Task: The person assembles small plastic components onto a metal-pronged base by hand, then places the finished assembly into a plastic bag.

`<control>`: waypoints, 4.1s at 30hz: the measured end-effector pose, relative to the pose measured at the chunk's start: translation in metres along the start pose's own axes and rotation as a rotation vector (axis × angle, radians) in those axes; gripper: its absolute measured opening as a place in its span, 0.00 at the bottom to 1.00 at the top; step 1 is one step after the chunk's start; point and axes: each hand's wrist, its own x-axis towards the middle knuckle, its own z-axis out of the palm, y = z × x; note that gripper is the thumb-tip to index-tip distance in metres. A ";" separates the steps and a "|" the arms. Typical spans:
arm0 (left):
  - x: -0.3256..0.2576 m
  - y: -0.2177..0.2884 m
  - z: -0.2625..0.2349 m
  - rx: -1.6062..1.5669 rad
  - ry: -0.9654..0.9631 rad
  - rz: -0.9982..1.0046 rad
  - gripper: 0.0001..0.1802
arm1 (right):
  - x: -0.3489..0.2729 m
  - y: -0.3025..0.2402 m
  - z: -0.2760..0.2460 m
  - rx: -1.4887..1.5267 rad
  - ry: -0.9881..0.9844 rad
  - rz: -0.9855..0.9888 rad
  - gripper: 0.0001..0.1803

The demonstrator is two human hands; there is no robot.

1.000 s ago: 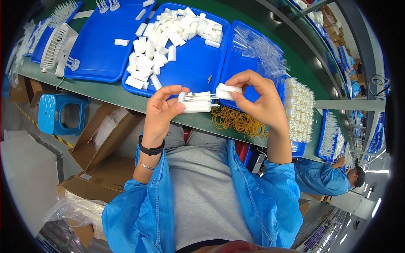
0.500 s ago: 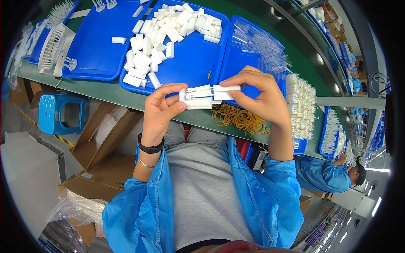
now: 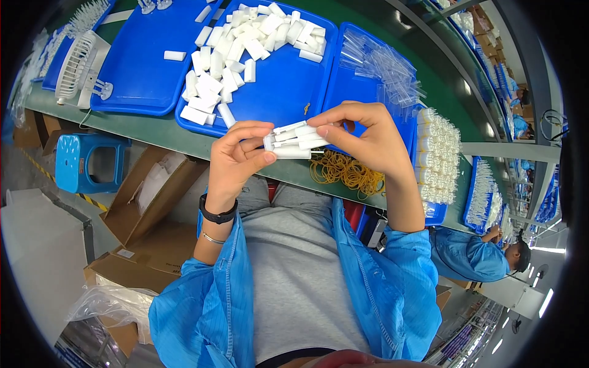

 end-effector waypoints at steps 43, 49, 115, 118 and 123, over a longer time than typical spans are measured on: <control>-0.003 0.003 0.001 -0.130 -0.069 -0.205 0.22 | 0.085 0.085 -0.010 -0.699 0.425 -0.344 0.10; -0.006 0.004 -0.005 -0.120 -0.081 -0.207 0.23 | 0.115 0.120 -0.002 -0.848 0.429 -0.237 0.12; 0.000 -0.007 -0.010 -0.115 -0.062 -0.017 0.23 | -0.007 0.014 -0.003 -0.654 0.279 -0.629 0.13; 0.000 -0.006 -0.011 -0.083 -0.105 0.015 0.23 | -0.006 0.013 -0.003 -0.608 0.254 -0.628 0.15; -0.001 -0.006 -0.005 -0.074 -0.168 -0.048 0.25 | -0.004 0.016 0.002 -0.525 0.172 -0.637 0.11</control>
